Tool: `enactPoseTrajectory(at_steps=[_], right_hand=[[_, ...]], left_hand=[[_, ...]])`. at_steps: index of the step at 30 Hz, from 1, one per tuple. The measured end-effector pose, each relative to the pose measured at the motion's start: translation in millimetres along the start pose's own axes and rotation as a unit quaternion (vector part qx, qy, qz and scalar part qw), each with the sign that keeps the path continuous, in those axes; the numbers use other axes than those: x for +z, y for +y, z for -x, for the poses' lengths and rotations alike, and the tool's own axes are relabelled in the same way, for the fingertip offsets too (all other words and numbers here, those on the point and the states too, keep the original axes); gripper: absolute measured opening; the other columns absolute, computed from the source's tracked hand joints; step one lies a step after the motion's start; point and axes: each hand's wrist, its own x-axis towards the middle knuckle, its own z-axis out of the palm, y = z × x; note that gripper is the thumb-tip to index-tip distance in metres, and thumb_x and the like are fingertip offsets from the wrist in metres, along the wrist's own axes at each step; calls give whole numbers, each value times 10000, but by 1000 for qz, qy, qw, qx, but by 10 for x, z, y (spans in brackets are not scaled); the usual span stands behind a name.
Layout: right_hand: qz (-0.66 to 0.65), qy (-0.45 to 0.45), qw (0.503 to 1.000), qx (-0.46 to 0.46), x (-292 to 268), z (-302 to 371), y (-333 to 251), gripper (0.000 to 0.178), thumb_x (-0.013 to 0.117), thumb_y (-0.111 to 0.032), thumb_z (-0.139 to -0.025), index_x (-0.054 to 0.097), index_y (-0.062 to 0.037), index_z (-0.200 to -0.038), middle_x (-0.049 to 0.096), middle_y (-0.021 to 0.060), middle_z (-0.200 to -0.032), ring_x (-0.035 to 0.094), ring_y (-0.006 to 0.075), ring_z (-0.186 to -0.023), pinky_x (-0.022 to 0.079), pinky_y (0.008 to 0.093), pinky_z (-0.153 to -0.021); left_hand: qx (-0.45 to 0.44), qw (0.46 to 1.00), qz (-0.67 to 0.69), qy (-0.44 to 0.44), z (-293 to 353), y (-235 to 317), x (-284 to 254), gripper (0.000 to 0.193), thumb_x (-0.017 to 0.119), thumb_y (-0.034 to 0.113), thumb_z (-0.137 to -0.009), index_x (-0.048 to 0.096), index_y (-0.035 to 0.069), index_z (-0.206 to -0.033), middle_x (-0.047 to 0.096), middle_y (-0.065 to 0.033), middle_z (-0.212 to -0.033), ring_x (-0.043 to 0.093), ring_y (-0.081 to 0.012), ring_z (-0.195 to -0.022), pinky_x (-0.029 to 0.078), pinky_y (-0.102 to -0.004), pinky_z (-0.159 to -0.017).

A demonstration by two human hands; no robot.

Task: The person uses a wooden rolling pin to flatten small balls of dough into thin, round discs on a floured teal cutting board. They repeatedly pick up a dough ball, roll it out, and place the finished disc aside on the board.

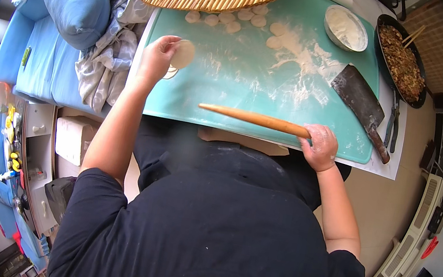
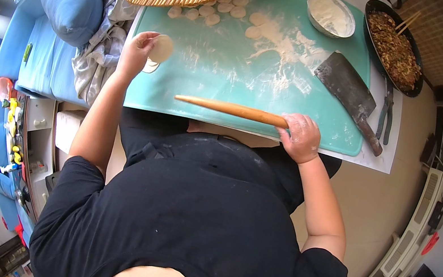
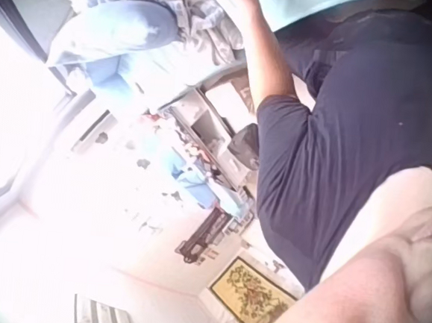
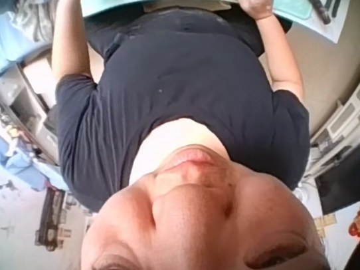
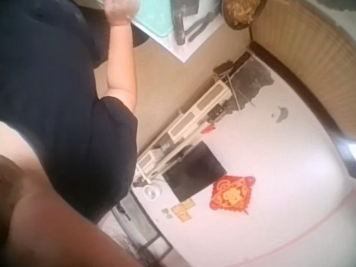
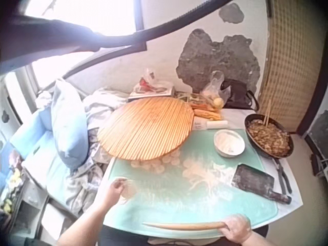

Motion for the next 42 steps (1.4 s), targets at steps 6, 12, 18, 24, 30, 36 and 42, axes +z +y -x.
enactPoseTrajectory(at_steps=[6,12,18,24,30,36,42], right_hand=[[66,134,986,72,38,86,149,329,686,-160,-779,568,-54,-1068,617,117,-965,592,322,-842,477,397,-738],[-18,205,949,240,91,100,166,300,600,-171,-866,544,3,-1103,604,166,-978,584,349,-872,473,380,-768],[-3,216,944,248,83,102,166,280,602,-187,-862,563,-9,-1074,602,164,-937,584,340,-835,470,386,-745],[-5,202,945,258,48,88,157,282,622,-214,-854,579,-17,-1051,615,144,-901,592,327,-813,476,378,-721],[14,225,945,238,74,67,165,285,634,-227,-852,580,-19,-1039,623,144,-921,598,324,-838,481,379,-734],[25,213,948,233,69,79,174,287,645,-227,-846,574,-25,-1037,631,134,-935,604,316,-849,489,368,-732],[41,224,948,222,79,74,182,276,651,-229,-840,574,-36,-1022,640,114,-946,609,303,-850,494,368,-725]], left_hand=[[195,926,-319,-59,-256,295,550,323,541,148,-860,559,24,-1158,572,-159,-1208,532,-296,-1138,430,-391,-958],[207,907,-361,-58,-343,455,1481,570,580,217,-842,383,-14,-1324,357,-223,-1405,393,-355,-1277,327,-405,-1064],[392,842,-255,-270,495,796,1606,477,589,195,-847,479,21,-1277,423,-126,-1393,413,-305,-1276,395,-390,-1014],[342,842,-330,-255,644,889,1791,649,544,306,-883,306,-19,-1392,259,-182,-1481,266,-317,-1367,244,-420,-1109],[346,814,-376,-277,651,976,1784,699,519,350,-893,245,-36,-1407,189,-200,-1501,197,-332,-1389,166,-434,-1133],[135,936,-158,-285,262,930,1695,364,552,222,-863,583,80,-1196,508,-161,-1303,473,-339,-1198,403,-397,-980],[118,938,-212,-248,216,1099,1802,171,680,159,-758,636,75,-900,631,-100,-864,608,-295,-858,490,-374,-757]])
